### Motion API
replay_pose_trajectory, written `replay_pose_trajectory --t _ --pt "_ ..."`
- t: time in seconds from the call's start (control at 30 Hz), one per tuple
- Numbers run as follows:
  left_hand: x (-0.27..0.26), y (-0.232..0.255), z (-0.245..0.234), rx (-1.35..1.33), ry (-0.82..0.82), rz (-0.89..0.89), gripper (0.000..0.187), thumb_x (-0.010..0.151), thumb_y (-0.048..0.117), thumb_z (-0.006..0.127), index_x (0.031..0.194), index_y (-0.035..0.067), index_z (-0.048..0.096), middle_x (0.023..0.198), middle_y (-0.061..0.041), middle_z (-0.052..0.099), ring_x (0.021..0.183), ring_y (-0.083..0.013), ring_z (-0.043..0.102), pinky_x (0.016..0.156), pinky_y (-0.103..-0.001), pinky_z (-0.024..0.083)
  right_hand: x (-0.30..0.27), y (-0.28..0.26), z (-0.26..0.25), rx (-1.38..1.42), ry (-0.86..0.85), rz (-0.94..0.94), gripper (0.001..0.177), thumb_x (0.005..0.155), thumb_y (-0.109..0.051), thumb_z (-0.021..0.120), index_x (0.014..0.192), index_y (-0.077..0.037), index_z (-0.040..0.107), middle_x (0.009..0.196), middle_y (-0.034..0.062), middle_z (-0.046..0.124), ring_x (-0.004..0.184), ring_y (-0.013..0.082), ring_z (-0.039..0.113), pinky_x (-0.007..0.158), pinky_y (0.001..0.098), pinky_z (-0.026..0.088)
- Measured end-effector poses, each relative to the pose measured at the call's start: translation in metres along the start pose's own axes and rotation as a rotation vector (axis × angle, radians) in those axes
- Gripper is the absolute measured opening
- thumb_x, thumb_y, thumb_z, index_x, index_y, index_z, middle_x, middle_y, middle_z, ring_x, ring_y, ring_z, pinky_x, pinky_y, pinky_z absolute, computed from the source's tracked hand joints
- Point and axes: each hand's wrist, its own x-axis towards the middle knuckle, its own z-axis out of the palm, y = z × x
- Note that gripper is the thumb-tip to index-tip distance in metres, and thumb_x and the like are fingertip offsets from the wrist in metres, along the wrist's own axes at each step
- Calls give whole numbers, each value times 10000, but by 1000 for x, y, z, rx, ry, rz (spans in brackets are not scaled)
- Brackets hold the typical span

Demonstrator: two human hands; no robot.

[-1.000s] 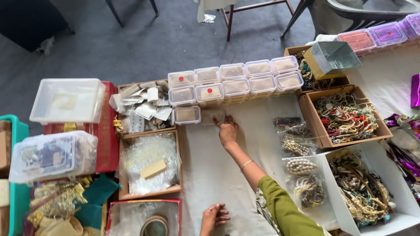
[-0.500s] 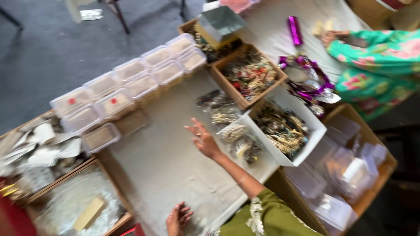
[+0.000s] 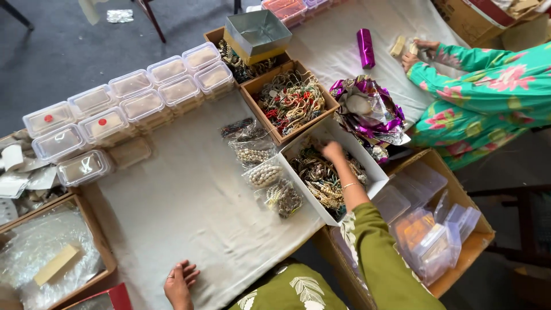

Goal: Placing various jewelry components and beads into small plastic bags and storage boxes.

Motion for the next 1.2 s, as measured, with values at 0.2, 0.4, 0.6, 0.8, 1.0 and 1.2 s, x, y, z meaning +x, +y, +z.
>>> replay_pose_trajectory --t 0.2,0.4,0.6,0.8,1.0,1.2 --pt "-41 5 31 29 192 186 356 1116 289 477 1193 7 681 984 -90 740 823 -174 707 719 -272 514 -50 -45 -81 -183 -413 -371 410 744 -295 841 1122 -142 795 1054 98 795 946 234 757 907 355 584" --pt "-55 9 30 74 171 267 277 1089 217 522 1187 18 688 960 -84 738 836 -156 698 753 -271 529 -65 -82 -156 -670 -337 -80 397 805 -144 765 1150 -340 786 1146 -12 759 1036 188 722 930 416 538" --pt "-44 11 16 44 87 202 285 1085 226 524 1215 22 674 975 -86 737 832 -162 710 737 -273 518 -57 -98 -95 -482 -137 -110 317 864 -259 735 1170 -179 763 1198 133 733 1094 354 697 936 455 567" --pt "-37 3 -4 -44 -72 155 310 1070 252 543 1244 20 653 984 -93 727 834 -172 719 734 -279 537 -110 -97 -89 -213 31 30 351 874 -103 654 1093 -312 832 1115 131 744 1008 346 705 909 436 558" --pt "-29 11 -12 -64 -131 93 311 1062 256 540 1243 26 644 970 -109 737 793 -192 729 676 -282 542 -128 -98 -144 19 84 -140 193 845 -213 728 1017 -204 815 939 112 790 895 266 786 866 372 606" --pt "-23 8 -10 -33 -97 62 322 1071 267 524 1232 22 658 965 -132 744 756 -214 727 611 -281 533 -55 -44 -52 -269 127 -148 250 841 -198 744 1073 -115 788 1134 193 722 1036 406 674 933 467 546"
